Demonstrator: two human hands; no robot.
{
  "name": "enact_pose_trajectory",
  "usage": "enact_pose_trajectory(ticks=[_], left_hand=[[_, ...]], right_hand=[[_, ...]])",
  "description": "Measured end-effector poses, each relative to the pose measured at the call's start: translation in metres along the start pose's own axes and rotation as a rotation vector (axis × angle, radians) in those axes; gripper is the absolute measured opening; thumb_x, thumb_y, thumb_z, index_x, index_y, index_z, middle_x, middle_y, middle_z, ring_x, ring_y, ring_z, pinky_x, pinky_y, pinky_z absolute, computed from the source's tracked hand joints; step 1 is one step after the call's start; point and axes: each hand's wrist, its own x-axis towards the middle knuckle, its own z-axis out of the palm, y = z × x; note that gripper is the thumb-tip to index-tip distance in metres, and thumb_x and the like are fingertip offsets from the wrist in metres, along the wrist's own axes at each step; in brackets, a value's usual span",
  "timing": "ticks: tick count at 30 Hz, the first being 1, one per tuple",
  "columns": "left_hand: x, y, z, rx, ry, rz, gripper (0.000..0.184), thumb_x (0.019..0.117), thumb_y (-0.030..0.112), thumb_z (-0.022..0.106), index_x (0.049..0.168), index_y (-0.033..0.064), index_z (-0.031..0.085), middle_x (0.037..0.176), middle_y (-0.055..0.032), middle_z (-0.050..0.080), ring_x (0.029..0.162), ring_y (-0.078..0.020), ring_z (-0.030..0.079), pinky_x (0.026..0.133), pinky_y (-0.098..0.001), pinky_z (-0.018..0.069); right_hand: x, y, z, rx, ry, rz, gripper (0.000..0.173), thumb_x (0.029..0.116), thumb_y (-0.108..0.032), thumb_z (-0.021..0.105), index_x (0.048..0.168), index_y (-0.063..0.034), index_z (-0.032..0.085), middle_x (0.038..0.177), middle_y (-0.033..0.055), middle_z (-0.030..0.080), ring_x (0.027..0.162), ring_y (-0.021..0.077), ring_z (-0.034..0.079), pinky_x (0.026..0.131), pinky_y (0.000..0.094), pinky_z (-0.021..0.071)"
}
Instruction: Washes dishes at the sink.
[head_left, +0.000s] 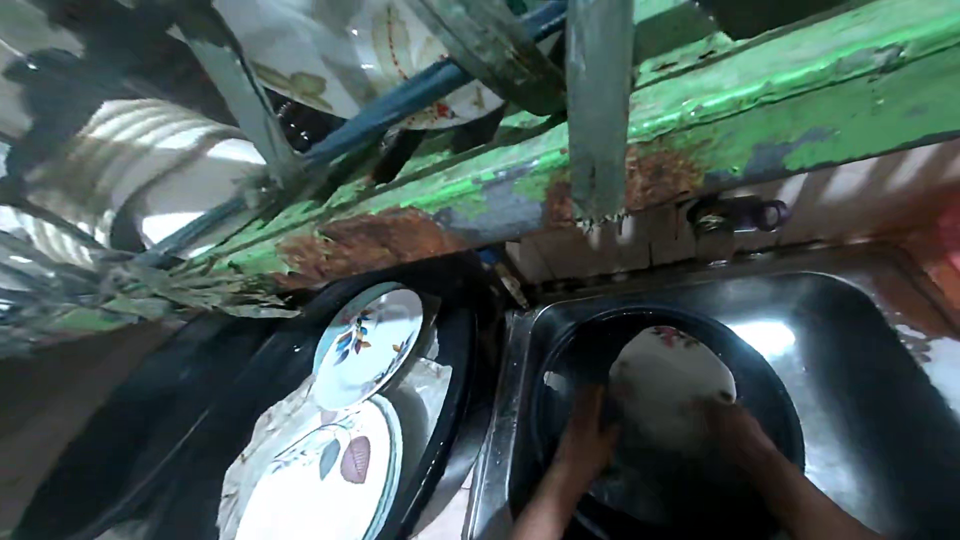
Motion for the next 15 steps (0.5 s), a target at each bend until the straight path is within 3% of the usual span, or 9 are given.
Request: enact_pose_trajectory(ticks=[1, 3, 5, 8, 9, 10, 11, 12, 15], left_hand=[[0.012, -0.004, 0.008, -0.120, 0.020, -0.078, 0.073, 0.1016, 0.026, 0.062, 0.160, 0.0005, 0.027, 0.165, -0.0212, 0.029, 0.152, -0.0289, 0.031, 0.124, -0.0416, 0.0293], [0.027, -0.006, 0.023, -0.365, 0.071, -0.149, 0.080, 0.1003, 0.032, 0.066, 0.160, -0.0008, 0.023, 0.160, -0.0233, 0.037, 0.146, -0.0294, 0.041, 0.120, -0.0429, 0.0373], [0.037, -0.004, 0.041, -0.559, 0.119, -0.108, 0.073, 0.0998, 0.029, 0.066, 0.156, -0.0013, 0.030, 0.149, -0.0220, 0.050, 0.136, -0.0264, 0.052, 0.112, -0.0416, 0.0467], [0.035, 0.008, 0.048, -0.670, 0.227, -0.099, 0.061, 0.1022, 0.013, 0.058, 0.156, -0.0025, 0.032, 0.144, -0.0242, 0.053, 0.130, -0.0285, 0.056, 0.108, -0.0427, 0.0486], [0.030, 0.013, 0.043, -0.661, 0.261, -0.106, 0.057, 0.1033, 0.012, 0.056, 0.155, -0.0015, 0.036, 0.143, -0.0231, 0.055, 0.127, -0.0273, 0.058, 0.107, -0.0418, 0.0497], [0.026, 0.017, 0.036, -0.656, 0.292, -0.111, 0.055, 0.1032, 0.010, 0.055, 0.154, -0.0008, 0.037, 0.142, -0.0227, 0.055, 0.126, -0.0268, 0.059, 0.106, -0.0416, 0.0501], [0.021, 0.021, 0.028, -0.637, 0.333, -0.113, 0.054, 0.1026, 0.009, 0.054, 0.154, -0.0001, 0.039, 0.143, -0.0222, 0.055, 0.126, -0.0264, 0.059, 0.106, -0.0417, 0.0502], [0.014, 0.024, 0.019, -0.617, 0.371, -0.103, 0.054, 0.1026, 0.008, 0.053, 0.154, 0.0009, 0.039, 0.145, -0.0215, 0.054, 0.128, -0.0260, 0.057, 0.107, -0.0417, 0.0489], [-0.007, 0.023, -0.014, -0.484, 0.569, 0.116, 0.039, 0.1028, 0.007, 0.050, 0.140, -0.0033, 0.057, 0.140, -0.0199, 0.060, 0.129, -0.0227, 0.058, 0.110, -0.0378, 0.0475]], right_hand=[[-0.001, 0.000, 0.001, 0.080, -0.017, 0.020, 0.040, 0.1084, -0.020, 0.050, 0.140, 0.0052, 0.050, 0.127, 0.0225, 0.063, 0.111, 0.0281, 0.064, 0.096, 0.0450, 0.0531], [0.001, 0.004, 0.004, 0.289, -0.083, 0.055, 0.038, 0.1087, -0.019, 0.048, 0.139, 0.0046, 0.048, 0.121, 0.0181, 0.064, 0.103, 0.0217, 0.065, 0.088, 0.0394, 0.0557], [0.001, 0.013, -0.001, 0.333, -0.250, 0.038, 0.035, 0.1086, -0.016, 0.044, 0.137, 0.0044, 0.049, 0.119, 0.0158, 0.065, 0.103, 0.0195, 0.066, 0.087, 0.0385, 0.0577], [-0.006, 0.005, -0.008, 0.130, -0.499, -0.045, 0.031, 0.1076, -0.013, 0.045, 0.133, 0.0027, 0.055, 0.121, 0.0108, 0.067, 0.104, 0.0142, 0.066, 0.091, 0.0325, 0.0560], [-0.010, -0.001, -0.007, 0.138, -0.542, -0.040, 0.029, 0.1072, -0.012, 0.045, 0.131, 0.0010, 0.057, 0.119, 0.0085, 0.069, 0.102, 0.0125, 0.067, 0.089, 0.0299, 0.0567], [-0.016, -0.009, -0.002, 0.208, -0.565, 0.038, 0.024, 0.1077, -0.015, 0.043, 0.124, -0.0035, 0.057, 0.110, 0.0045, 0.070, 0.094, 0.0103, 0.069, 0.081, 0.0273, 0.0591], [-0.020, -0.016, 0.002, 0.237, -0.608, 0.105, 0.025, 0.1082, -0.021, 0.043, 0.124, -0.0060, 0.057, 0.106, 0.0042, 0.070, 0.090, 0.0117, 0.069, 0.076, 0.0289, 0.0601], [-0.022, -0.019, 0.007, 0.230, -0.679, 0.145, 0.031, 0.1088, -0.028, 0.043, 0.129, -0.0074, 0.056, 0.110, 0.0063, 0.069, 0.092, 0.0158, 0.069, 0.078, 0.0340, 0.0605], [-0.036, -0.015, 0.015, 0.173, -0.769, 0.135, 0.051, 0.1064, -0.049, 0.044, 0.145, -0.0152, 0.050, 0.128, 0.0107, 0.066, 0.109, 0.0258, 0.068, 0.092, 0.0460, 0.0571]])
